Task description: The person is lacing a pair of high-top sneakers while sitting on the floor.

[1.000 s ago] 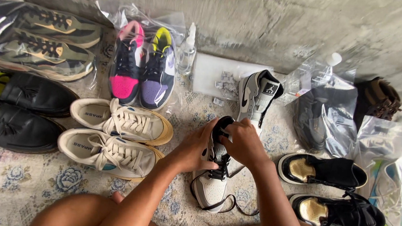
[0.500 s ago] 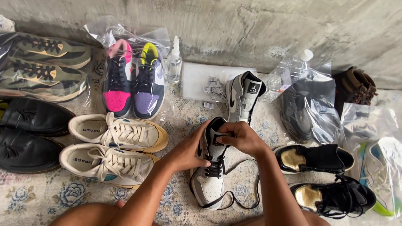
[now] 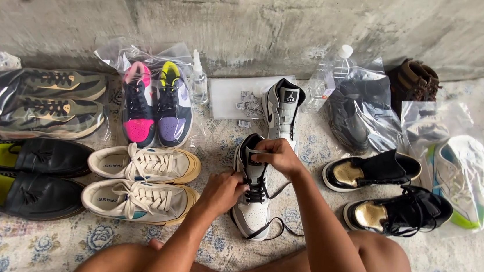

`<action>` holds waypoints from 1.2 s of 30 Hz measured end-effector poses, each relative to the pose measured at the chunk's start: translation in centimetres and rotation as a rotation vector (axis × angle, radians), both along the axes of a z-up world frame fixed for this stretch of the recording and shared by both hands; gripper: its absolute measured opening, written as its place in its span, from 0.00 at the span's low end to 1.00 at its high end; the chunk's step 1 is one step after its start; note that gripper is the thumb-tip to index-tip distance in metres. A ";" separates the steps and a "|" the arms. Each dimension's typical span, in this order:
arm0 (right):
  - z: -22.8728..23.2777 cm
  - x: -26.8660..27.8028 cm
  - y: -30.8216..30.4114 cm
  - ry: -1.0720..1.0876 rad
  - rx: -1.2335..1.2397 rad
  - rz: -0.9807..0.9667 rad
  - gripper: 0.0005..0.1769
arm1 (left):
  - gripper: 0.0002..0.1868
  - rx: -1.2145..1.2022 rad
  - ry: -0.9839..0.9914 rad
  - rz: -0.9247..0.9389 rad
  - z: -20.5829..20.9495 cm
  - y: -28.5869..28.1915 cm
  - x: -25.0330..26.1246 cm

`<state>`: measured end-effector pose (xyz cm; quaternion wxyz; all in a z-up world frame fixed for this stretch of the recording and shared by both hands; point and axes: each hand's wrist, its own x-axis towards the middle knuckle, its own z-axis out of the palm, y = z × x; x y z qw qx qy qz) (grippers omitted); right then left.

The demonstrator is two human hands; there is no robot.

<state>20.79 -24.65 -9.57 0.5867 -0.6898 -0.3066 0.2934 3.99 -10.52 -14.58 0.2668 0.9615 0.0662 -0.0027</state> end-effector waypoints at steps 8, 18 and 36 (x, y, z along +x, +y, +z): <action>3.2 -0.9 0.6 0.009 -0.082 -0.014 0.05 | 0.12 -0.352 0.144 -0.072 7.2 0.5 -3.5; 4.5 -1.6 0.8 0.028 -0.112 -0.001 0.06 | 0.08 -0.423 0.198 -0.100 5.6 -1.9 -4.4; -3.2 -12.7 -6.8 -0.305 -0.416 -0.269 0.39 | 0.14 -0.728 0.315 -0.060 13.3 -10.5 -6.8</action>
